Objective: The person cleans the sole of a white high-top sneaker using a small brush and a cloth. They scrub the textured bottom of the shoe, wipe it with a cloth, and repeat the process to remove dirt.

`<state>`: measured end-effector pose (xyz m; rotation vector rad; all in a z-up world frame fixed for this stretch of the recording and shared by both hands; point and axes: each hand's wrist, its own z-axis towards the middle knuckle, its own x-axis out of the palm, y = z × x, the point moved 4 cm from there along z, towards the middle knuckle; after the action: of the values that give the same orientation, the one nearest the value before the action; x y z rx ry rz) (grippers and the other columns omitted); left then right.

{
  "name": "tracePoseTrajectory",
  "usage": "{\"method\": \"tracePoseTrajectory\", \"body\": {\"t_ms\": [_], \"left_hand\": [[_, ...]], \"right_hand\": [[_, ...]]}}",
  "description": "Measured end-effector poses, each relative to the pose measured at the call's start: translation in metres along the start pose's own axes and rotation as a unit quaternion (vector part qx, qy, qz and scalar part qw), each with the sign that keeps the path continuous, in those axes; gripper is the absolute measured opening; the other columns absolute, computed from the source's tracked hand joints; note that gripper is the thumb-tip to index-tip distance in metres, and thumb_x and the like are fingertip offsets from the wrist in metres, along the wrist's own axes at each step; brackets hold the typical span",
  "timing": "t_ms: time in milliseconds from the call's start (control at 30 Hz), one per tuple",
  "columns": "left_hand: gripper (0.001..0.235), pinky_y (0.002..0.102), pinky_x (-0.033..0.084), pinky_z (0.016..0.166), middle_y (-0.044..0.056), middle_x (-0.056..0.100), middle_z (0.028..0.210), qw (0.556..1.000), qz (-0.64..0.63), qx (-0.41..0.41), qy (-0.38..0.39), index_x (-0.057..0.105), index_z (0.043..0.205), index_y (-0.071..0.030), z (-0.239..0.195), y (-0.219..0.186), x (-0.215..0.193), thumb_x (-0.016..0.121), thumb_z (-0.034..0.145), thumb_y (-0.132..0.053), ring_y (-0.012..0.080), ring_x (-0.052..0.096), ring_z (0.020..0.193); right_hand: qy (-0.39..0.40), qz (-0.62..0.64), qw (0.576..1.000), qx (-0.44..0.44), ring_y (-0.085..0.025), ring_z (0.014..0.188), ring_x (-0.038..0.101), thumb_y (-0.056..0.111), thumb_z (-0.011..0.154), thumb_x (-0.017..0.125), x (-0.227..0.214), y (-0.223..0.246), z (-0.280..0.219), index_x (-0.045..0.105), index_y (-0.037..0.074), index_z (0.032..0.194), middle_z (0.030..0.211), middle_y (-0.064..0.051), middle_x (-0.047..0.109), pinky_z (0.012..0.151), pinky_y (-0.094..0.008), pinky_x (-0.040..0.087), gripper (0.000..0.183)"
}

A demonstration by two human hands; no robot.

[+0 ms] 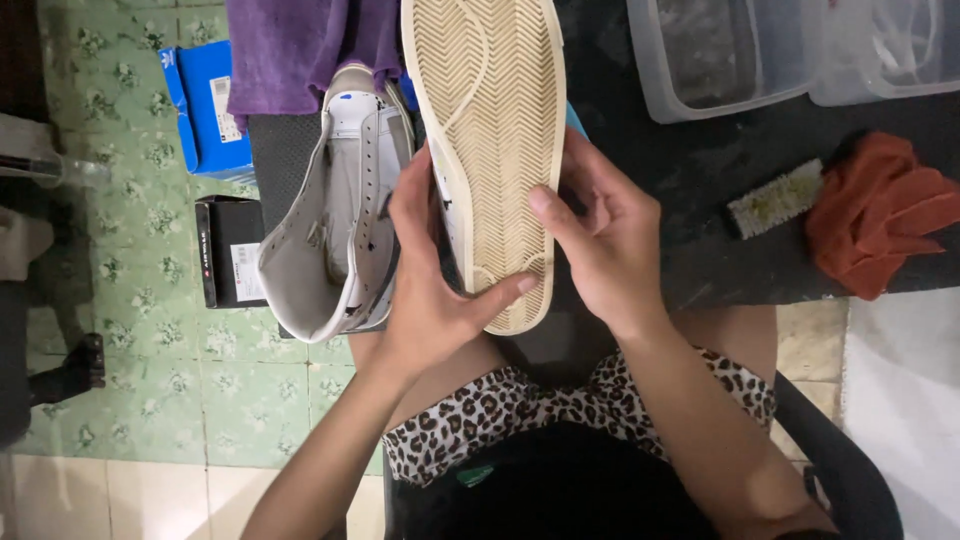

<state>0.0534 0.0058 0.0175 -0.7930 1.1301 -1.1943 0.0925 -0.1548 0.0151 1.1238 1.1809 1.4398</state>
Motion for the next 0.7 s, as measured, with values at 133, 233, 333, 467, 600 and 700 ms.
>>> {"method": "tracePoseTrajectory", "body": {"t_ms": [133,233,333,467,600,700], "left_hand": [[0.128,0.040,0.023,0.128,0.025,0.027,0.167,0.979,-0.074,-0.187,0.013,-0.001,0.159,-0.001,-0.009,-0.013,0.016,0.089,0.071,-0.022,0.0293,0.031,0.155],[0.122,0.045,0.027,0.130,0.025,0.031,0.165,0.986,0.028,-0.146,-0.078,0.015,0.158,0.001,-0.015,-0.010,0.020,0.089,0.068,-0.034,0.0344,0.032,0.155],[0.106,0.040,0.033,0.124,0.021,0.038,0.154,0.982,0.033,-0.160,-0.097,0.024,0.152,-0.001,-0.021,-0.006,0.020,0.086,0.070,-0.021,0.0307,0.041,0.145],[0.101,0.058,0.025,0.134,0.023,0.028,0.166,0.988,0.083,-0.066,-0.114,0.029,0.157,-0.014,-0.033,-0.003,0.024,0.088,0.076,-0.023,0.0397,0.023,0.162],[0.096,0.058,0.035,0.131,0.021,0.035,0.166,0.986,0.112,-0.050,-0.113,0.030,0.162,-0.015,-0.033,-0.006,0.023,0.082,0.082,-0.027,0.0389,0.036,0.159],[0.095,0.058,0.034,0.134,0.022,0.032,0.170,0.989,0.086,-0.050,-0.112,0.029,0.162,-0.014,-0.031,-0.007,0.023,0.083,0.084,-0.022,0.0392,0.030,0.164]], "right_hand": [[-0.014,-0.034,0.999,-0.017,-0.021,0.128,0.063,0.017,0.101,0.066,-0.003,0.005,-0.003,0.052,-0.004,0.143,0.140,-0.017,0.064,0.113,-0.032,0.054,0.049],[0.057,-0.115,0.990,-0.057,-0.023,0.135,0.060,0.010,0.105,0.063,-0.029,0.011,-0.014,0.044,-0.001,0.151,0.153,-0.022,0.053,0.115,-0.033,0.056,0.051],[0.007,-0.294,0.945,-0.143,-0.038,0.115,0.071,-0.004,0.107,0.055,-0.113,0.025,-0.020,0.066,-0.008,0.107,0.120,-0.027,0.070,0.105,-0.046,0.060,0.012],[-0.040,-0.637,0.766,-0.075,-0.049,0.121,0.061,0.008,0.109,0.071,-0.253,-0.026,-0.066,0.068,-0.012,0.132,0.129,-0.034,0.066,0.101,-0.053,0.044,0.030],[-0.150,-0.701,0.693,-0.077,-0.042,0.089,0.069,0.006,0.121,0.067,-0.341,-0.112,-0.118,0.074,0.003,0.105,0.097,-0.021,0.071,0.076,-0.048,0.045,0.017],[-0.394,-0.748,0.524,0.104,-0.027,0.057,0.065,0.046,0.136,0.054,-0.596,-0.290,-0.232,0.071,0.019,0.095,0.071,-0.005,0.069,0.042,-0.049,0.046,0.052]]}}
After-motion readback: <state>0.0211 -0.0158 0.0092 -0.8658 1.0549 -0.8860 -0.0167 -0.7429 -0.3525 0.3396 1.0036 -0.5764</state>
